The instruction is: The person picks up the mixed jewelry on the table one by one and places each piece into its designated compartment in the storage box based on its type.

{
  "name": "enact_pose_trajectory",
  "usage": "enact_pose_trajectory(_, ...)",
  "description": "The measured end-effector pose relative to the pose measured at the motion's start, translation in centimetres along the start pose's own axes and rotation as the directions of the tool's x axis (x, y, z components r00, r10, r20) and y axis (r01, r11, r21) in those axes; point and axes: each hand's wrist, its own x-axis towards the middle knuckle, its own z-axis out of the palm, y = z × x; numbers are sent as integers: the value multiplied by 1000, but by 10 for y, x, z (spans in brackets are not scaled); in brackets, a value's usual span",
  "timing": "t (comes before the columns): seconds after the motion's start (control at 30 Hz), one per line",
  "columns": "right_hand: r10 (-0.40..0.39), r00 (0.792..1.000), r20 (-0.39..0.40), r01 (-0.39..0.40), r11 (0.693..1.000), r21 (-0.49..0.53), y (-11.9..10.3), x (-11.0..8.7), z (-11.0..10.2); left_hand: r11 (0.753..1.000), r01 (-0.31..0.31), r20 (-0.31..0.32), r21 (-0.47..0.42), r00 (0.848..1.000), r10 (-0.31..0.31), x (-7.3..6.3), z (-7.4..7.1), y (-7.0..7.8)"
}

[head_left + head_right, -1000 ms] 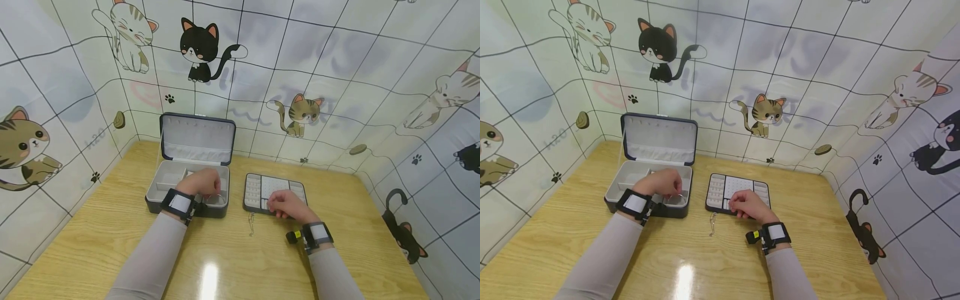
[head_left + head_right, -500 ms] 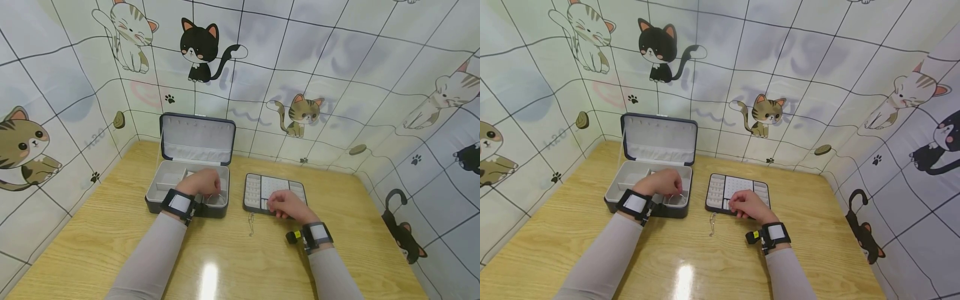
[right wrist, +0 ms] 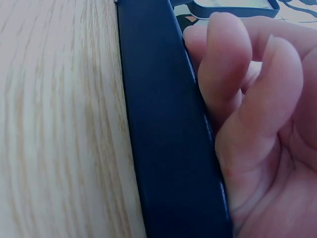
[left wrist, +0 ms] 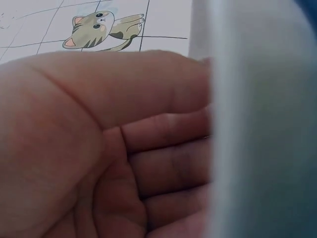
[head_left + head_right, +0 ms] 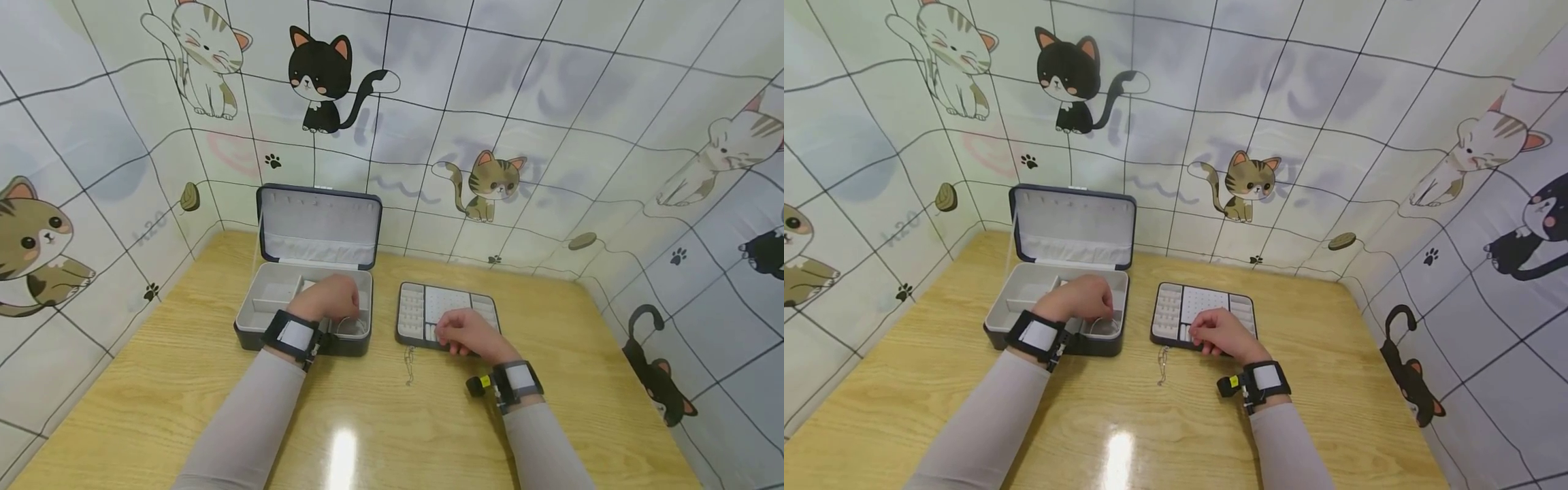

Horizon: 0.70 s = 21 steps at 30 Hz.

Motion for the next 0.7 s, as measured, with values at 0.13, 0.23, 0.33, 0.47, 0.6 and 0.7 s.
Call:
enact_pose_trajectory(0.13,5,1000,-8,-5,1000,-10,-2,0,0,1000,8,-5,14,1000,-8,0,1,3)
enact_pose_trajectory(0.23,13,1000,-12,-13,1000,-14,-2,0,0,1000,13,-11,19,1000,-13,0,2,4)
enact_pose_trajectory(0.33,16,1000,-12,-16,1000,-16,-1,0,1,1000,20,-12,15,1000,-20,0,5,5)
enact_pose_trajectory(0.47,10,1000,-6,-10,1000,-18,0,-1,1,1000,28,-7,15,1000,-28,-1,7,6)
enact_pose_trajectory(0.6,9,1000,-5,-9,1000,-10,0,0,1,1000,23,-21,16,1000,-22,-3,4,9)
enact_pose_trajectory(0.7,15,1000,-14,-15,1000,-11,0,1,0,1000,17,-37,16,999,-16,-5,0,12)
